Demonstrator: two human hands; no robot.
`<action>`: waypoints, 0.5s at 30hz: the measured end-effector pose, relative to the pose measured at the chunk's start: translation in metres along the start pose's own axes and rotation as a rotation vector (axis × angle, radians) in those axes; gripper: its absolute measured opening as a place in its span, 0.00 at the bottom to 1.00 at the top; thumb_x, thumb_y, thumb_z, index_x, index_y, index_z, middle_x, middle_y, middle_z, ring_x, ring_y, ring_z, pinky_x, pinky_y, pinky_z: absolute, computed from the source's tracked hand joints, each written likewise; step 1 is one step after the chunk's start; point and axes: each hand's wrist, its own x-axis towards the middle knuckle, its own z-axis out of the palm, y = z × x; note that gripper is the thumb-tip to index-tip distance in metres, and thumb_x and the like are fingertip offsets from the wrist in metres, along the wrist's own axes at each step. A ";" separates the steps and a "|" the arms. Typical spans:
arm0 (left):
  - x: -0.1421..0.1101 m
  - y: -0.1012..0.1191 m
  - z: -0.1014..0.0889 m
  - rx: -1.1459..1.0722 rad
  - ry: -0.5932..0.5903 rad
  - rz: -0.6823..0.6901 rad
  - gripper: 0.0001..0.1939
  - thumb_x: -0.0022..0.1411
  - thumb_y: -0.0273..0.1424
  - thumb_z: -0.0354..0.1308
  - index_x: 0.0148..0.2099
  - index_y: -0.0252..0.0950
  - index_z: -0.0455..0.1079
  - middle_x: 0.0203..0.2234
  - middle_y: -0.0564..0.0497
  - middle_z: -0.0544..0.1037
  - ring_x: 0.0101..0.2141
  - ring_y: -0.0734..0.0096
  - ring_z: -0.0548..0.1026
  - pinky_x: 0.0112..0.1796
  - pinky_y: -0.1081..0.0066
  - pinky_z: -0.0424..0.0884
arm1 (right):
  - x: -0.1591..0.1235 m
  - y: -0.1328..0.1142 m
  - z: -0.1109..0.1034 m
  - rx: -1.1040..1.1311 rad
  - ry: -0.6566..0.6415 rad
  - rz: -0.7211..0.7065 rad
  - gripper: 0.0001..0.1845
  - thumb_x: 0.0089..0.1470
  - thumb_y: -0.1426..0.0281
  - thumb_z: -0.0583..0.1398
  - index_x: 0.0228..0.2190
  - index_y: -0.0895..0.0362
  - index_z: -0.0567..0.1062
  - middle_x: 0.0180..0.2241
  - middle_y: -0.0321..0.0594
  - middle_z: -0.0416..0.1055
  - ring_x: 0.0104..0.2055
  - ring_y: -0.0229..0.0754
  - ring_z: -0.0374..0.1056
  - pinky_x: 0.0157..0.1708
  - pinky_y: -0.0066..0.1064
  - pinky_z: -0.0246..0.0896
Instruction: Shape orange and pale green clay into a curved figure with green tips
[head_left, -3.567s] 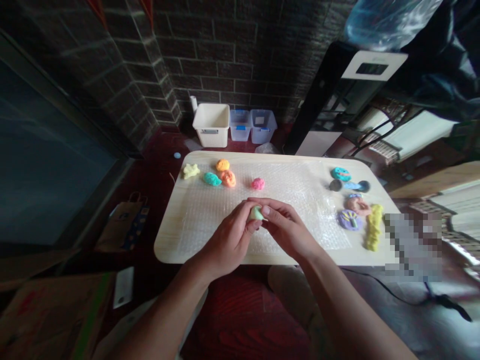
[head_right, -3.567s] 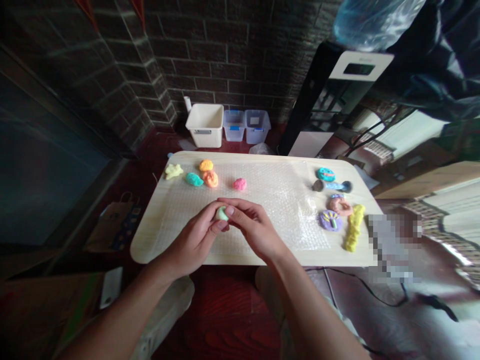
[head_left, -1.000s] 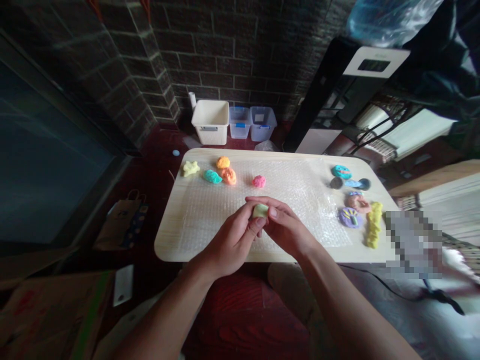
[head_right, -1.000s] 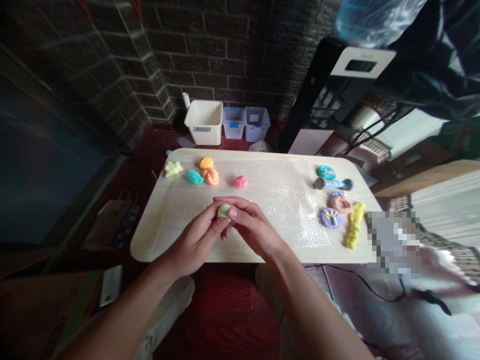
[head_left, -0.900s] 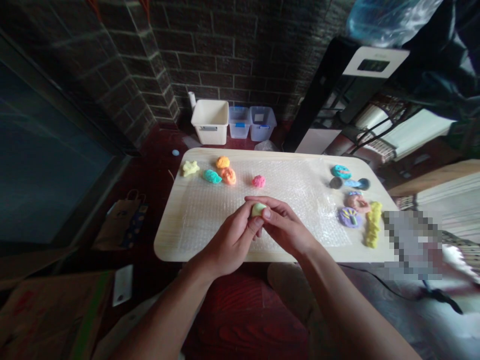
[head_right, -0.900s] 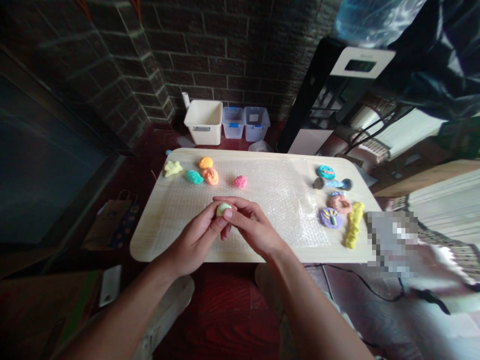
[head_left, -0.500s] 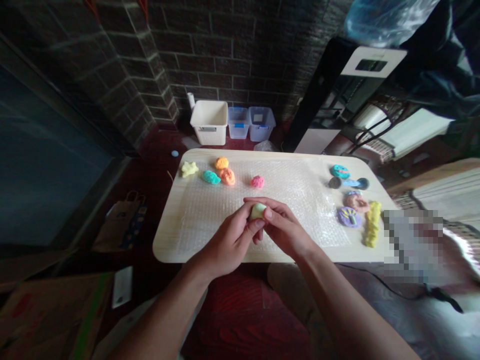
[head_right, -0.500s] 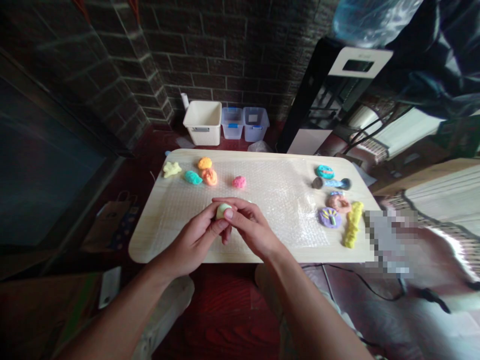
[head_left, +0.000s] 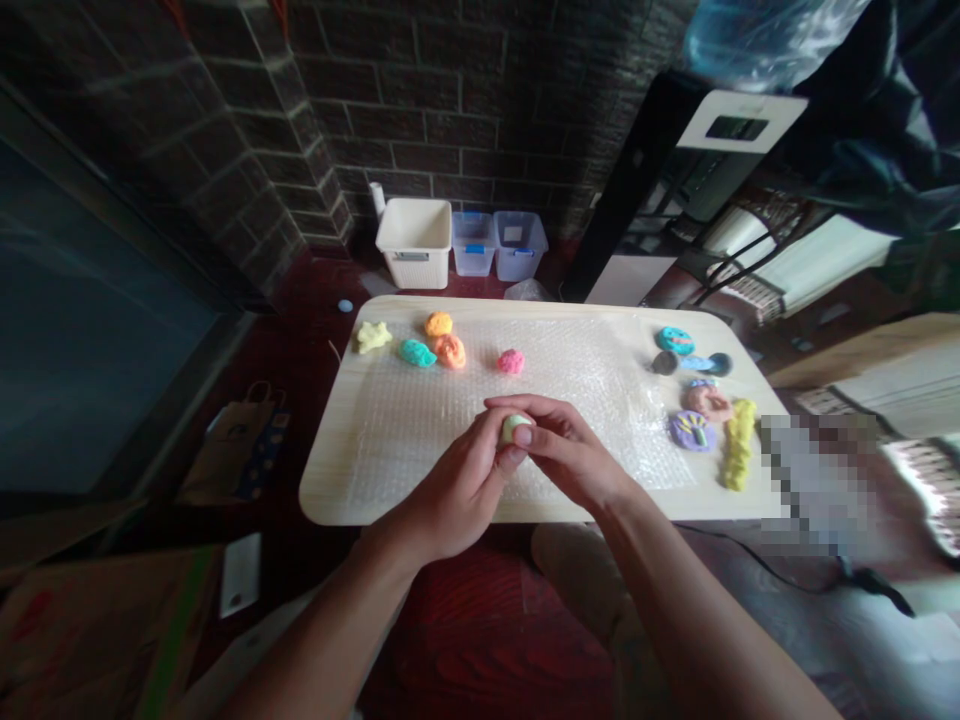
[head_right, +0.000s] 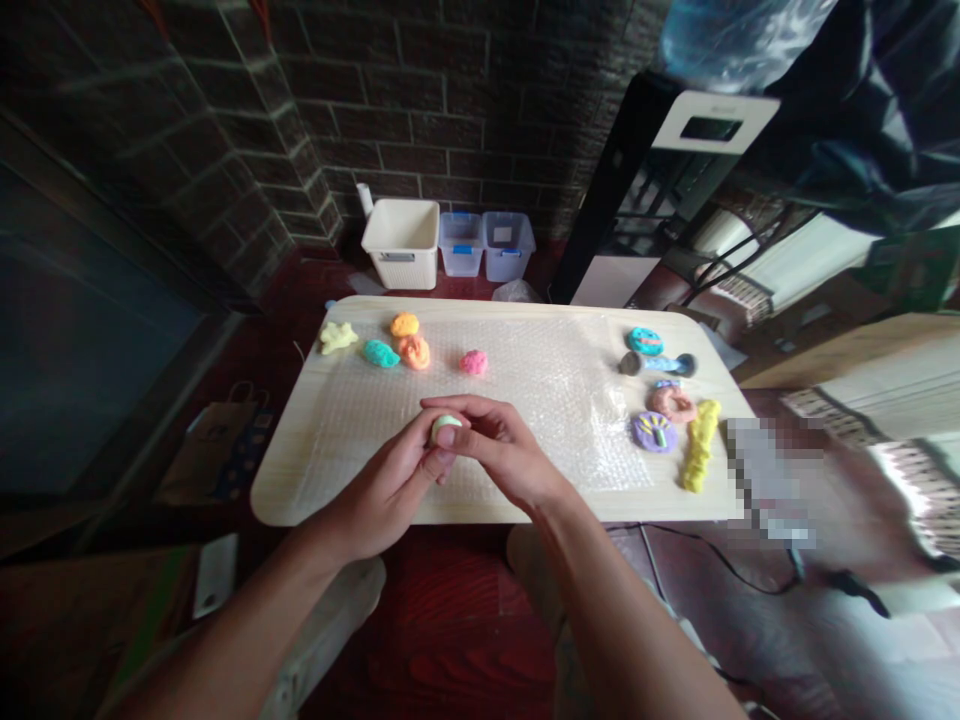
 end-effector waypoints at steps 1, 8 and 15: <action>0.000 0.000 0.000 0.009 -0.013 0.006 0.10 0.79 0.37 0.47 0.53 0.39 0.65 0.43 0.45 0.75 0.47 0.60 0.74 0.49 0.59 0.71 | 0.000 0.000 -0.001 -0.015 0.004 -0.006 0.19 0.55 0.62 0.73 0.48 0.51 0.84 0.38 0.39 0.81 0.40 0.42 0.76 0.43 0.35 0.74; -0.002 -0.009 0.001 0.147 -0.002 0.028 0.07 0.77 0.33 0.49 0.54 0.39 0.62 0.49 0.42 0.75 0.51 0.58 0.75 0.51 0.57 0.71 | 0.000 0.001 -0.003 -0.130 0.000 -0.061 0.19 0.53 0.69 0.74 0.47 0.50 0.85 0.39 0.37 0.82 0.39 0.38 0.76 0.43 0.32 0.75; -0.002 -0.008 -0.002 0.205 -0.029 0.030 0.06 0.76 0.32 0.49 0.52 0.39 0.63 0.47 0.43 0.77 0.47 0.59 0.77 0.47 0.59 0.73 | 0.000 -0.002 -0.003 -0.152 -0.017 -0.074 0.20 0.52 0.68 0.75 0.48 0.52 0.85 0.40 0.39 0.83 0.39 0.40 0.77 0.44 0.34 0.76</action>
